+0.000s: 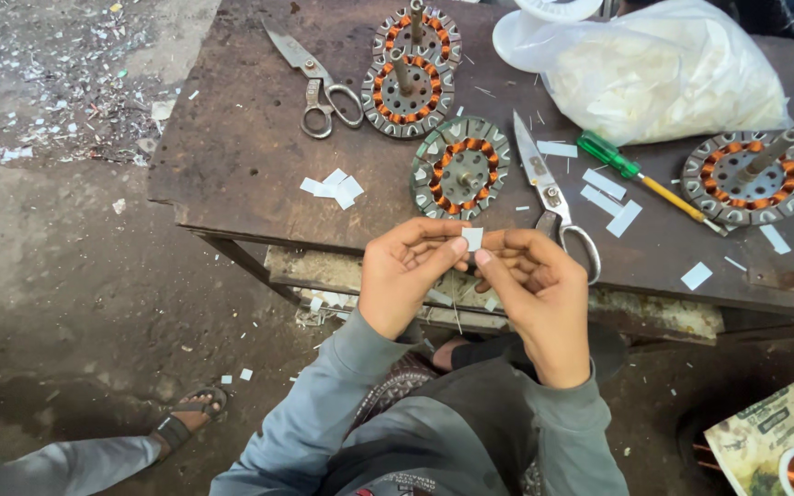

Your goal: The person cuts small white rectangular pieces from a strip using scissors and places them into the slots of a circular motor stator. They repeat this process, cutting and inserting the pieces into the stator's winding slots.

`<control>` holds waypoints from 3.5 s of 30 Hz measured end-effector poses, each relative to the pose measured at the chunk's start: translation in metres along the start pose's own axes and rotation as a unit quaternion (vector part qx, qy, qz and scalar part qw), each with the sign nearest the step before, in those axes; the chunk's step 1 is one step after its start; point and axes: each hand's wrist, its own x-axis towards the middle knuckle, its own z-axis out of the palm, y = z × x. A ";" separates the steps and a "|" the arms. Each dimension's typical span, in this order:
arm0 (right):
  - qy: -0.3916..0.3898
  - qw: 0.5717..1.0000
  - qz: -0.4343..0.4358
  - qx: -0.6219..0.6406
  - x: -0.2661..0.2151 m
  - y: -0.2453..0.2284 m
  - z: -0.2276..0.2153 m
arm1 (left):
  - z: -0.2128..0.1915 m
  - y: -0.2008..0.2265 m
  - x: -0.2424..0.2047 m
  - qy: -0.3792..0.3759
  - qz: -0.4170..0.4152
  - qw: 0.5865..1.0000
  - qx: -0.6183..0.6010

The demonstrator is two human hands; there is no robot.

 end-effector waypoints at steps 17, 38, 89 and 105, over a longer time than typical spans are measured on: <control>0.024 0.999 0.029 0.030 -0.008 0.009 -0.006 | 0.004 -0.013 -0.012 -0.066 -0.094 0.993 0.000; 0.001 0.993 -0.067 -0.098 0.125 0.007 -0.015 | -0.022 0.037 0.106 0.054 0.304 0.851 0.424; 0.034 0.982 -0.063 -0.174 0.154 0.041 -0.020 | -0.013 0.001 0.155 0.004 0.175 0.909 0.379; 0.067 0.976 -0.114 -0.172 0.069 0.025 -0.040 | 0.009 0.036 0.097 -0.151 0.268 0.827 0.471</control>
